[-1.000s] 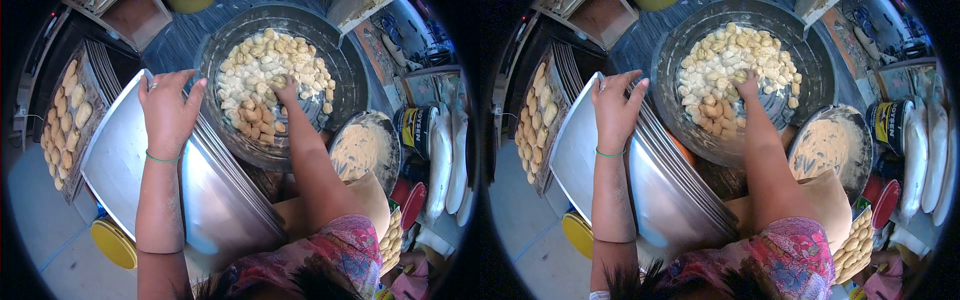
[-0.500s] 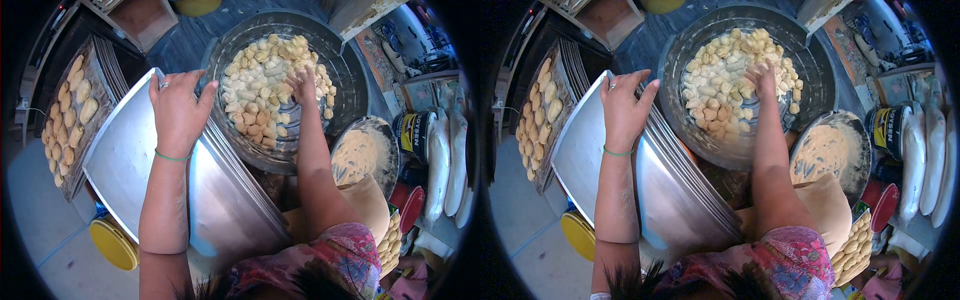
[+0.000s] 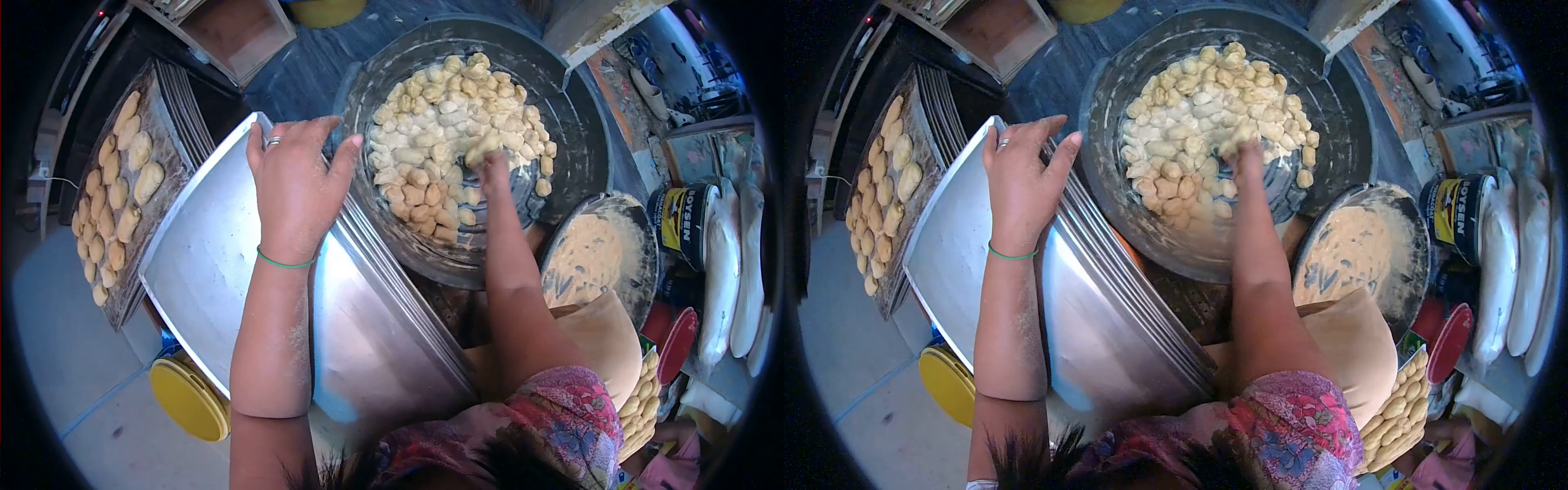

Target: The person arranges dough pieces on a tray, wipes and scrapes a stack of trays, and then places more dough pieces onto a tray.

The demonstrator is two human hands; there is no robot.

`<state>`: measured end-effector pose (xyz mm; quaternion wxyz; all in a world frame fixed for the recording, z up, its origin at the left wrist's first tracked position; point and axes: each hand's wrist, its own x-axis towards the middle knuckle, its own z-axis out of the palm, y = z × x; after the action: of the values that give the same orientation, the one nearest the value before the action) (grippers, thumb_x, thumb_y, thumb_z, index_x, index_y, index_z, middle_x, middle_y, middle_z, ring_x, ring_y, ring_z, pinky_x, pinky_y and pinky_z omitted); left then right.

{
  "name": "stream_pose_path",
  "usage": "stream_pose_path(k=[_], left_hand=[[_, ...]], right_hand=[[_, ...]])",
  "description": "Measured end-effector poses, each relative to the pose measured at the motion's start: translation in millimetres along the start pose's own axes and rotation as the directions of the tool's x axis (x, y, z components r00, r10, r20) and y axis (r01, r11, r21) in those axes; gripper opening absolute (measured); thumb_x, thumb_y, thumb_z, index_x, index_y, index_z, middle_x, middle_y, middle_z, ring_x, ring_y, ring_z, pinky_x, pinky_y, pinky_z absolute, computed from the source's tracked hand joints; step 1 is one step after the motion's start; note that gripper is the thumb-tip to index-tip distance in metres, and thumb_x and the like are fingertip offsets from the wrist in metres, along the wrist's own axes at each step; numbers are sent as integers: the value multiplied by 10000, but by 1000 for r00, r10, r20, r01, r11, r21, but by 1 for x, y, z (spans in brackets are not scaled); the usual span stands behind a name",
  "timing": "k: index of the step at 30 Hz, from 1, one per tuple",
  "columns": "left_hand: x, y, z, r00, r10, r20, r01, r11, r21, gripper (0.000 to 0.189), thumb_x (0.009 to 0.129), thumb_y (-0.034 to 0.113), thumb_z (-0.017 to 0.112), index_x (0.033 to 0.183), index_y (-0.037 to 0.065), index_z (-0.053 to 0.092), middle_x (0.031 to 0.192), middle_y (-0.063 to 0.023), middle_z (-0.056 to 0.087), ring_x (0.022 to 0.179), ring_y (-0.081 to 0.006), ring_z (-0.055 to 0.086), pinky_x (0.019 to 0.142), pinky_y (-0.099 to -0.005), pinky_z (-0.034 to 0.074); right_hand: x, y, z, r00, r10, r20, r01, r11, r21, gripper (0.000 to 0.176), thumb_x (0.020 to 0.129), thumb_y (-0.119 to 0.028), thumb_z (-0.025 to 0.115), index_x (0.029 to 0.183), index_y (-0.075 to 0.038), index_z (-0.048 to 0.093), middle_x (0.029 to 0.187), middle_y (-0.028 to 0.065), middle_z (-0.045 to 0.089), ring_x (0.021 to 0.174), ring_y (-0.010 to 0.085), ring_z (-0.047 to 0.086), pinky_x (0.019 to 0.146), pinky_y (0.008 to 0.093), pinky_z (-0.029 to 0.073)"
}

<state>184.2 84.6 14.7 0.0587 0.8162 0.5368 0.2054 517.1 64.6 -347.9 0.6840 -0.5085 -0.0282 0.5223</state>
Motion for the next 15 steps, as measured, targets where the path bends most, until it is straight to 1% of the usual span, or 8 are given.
stream_pose_path(k=[2, 4, 6, 7, 9, 10, 13, 15], left_hand=[[0, -1, 1, 1000, 11, -5, -11, 1000, 12, 325, 883, 328, 651, 1063, 64, 711, 989, -99, 709, 1049, -246, 605, 1125, -515, 211], [-1, -2, 2, 1000, 13, -6, -13, 1000, 14, 332, 883, 336, 651, 1063, 64, 711, 994, -97, 710, 1052, -244, 605, 1126, -513, 211], [0, -2, 3, 1000, 12, -11, -12, 1000, 15, 341, 882, 347, 651, 1062, 64, 712, 1001, -95, 712, 1058, -244, 605, 1126, -512, 211], [0, -1, 3, 1000, 9, -7, -8, 1000, 11, 344, 882, 351, 651, 1063, 64, 712, 1004, -94, 712, 1062, -245, 604, 1125, -512, 211], [0, -1, 3, 1000, -1, 1, 1, 1000, 4, 351, 882, 359, 651, 1064, 65, 713, 1010, -92, 713, 1068, -245, 603, 1125, -513, 210], [1, -1, 3, 1000, 4, 0, -4, 1000, 7, 351, 883, 361, 650, 1064, 67, 713, 1010, -91, 713, 1068, -246, 603, 1125, -514, 209], [1, -2, 3, 1000, 16, -2, -16, 1000, 16, 356, 887, 368, 643, 1066, 68, 713, 1009, -90, 713, 1067, -248, 603, 1125, -516, 206], [1, -4, 4, 1000, 25, -10, -25, 999, 24, 362, 891, 374, 637, 1066, 67, 713, 1010, -92, 713, 1067, -249, 603, 1126, -518, 203]], right_hand=[[-18, -29, 35, 981, -169, 94, 142, 960, 241, 517, 894, -136, 620, 1369, -135, 416, 1314, 162, 498, 1125, 299, 558, 963, 496, 465], [-37, -52, 74, 970, -153, 187, 150, 988, 30, 703, 872, -205, 661, 1466, -143, 291, 1417, 173, 393, 1286, 352, 450, 1011, 520, 437], [-26, -46, 100, 983, -83, 167, 169, 775, -609, 811, 847, -295, 708, 1505, -161, 254, 1477, 228, 334, 1278, 344, 460, 1013, 513, 441], [3, -14, 94, 940, -94, 329, 292, 720, -629, 927, 785, -423, 749, 1523, -164, 252, 1531, 206, 281, 1345, 373, 385, 1059, 618, 325], [-3, 36, 108, 965, -45, 260, 263, 98, -960, 1045, 671, -568, 785, 1517, -215, 283, 1562, 201, 205, 1402, 459, 249, 1103, 575, 306], [-34, 44, 121, 968, 35, 250, 252, -184, -950, 1076, 636, -592, 797, 1515, -237, 289, 1572, 202, 180, 1413, 488, 203, 1115, 546, 310], [-85, 37, 136, 959, 204, 196, 240, -222, -945, 1092, 604, -609, 807, 1509, -289, 286, 1571, 192, 184, 1409, 530, 151, 1115, 582, 294], [-86, 43, 114, 925, 255, 282, 334, -192, -923, 1094, 603, -604, 808, 1509, -302, 274, 1565, 175, 197, 1418, 518, 137, 1102, 633, 277]])
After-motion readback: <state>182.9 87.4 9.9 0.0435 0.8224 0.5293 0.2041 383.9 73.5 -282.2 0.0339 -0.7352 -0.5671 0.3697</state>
